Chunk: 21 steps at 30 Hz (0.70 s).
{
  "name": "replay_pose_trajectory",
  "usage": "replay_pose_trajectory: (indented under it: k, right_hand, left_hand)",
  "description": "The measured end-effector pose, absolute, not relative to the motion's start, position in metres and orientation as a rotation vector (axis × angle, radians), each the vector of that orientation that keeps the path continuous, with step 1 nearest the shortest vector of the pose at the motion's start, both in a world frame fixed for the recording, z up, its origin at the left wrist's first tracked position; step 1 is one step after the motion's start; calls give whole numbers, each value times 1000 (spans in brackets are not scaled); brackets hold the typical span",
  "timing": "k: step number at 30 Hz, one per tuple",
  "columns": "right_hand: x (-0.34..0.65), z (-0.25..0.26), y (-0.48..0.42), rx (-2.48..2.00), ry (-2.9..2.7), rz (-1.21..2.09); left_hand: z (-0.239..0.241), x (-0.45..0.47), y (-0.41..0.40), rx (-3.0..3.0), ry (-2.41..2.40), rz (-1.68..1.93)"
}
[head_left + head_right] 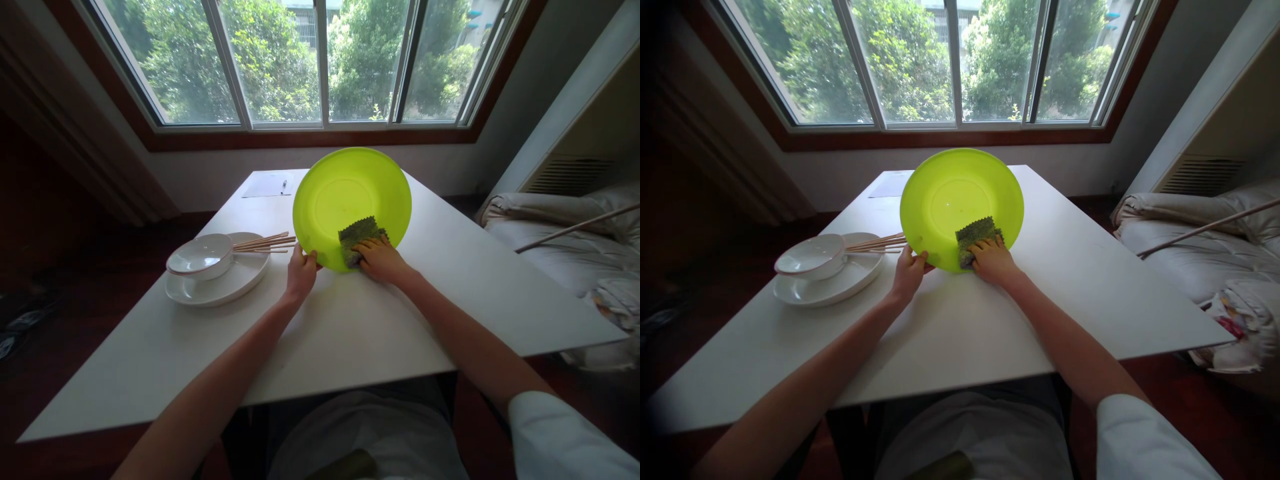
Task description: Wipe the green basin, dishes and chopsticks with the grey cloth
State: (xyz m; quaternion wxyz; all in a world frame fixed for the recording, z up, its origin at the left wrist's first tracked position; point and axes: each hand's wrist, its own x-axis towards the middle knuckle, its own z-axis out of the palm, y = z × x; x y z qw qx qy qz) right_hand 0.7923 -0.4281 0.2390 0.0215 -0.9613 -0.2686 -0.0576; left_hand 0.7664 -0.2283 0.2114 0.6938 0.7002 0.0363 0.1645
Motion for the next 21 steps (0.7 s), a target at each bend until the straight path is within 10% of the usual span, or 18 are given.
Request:
replay_pose_trajectory:
  k: [21]
  right_hand:
    - [781, 227, -386, -2607, -967, -144]
  left_hand:
    - [212, 763, -232, 1655, 64, 381]
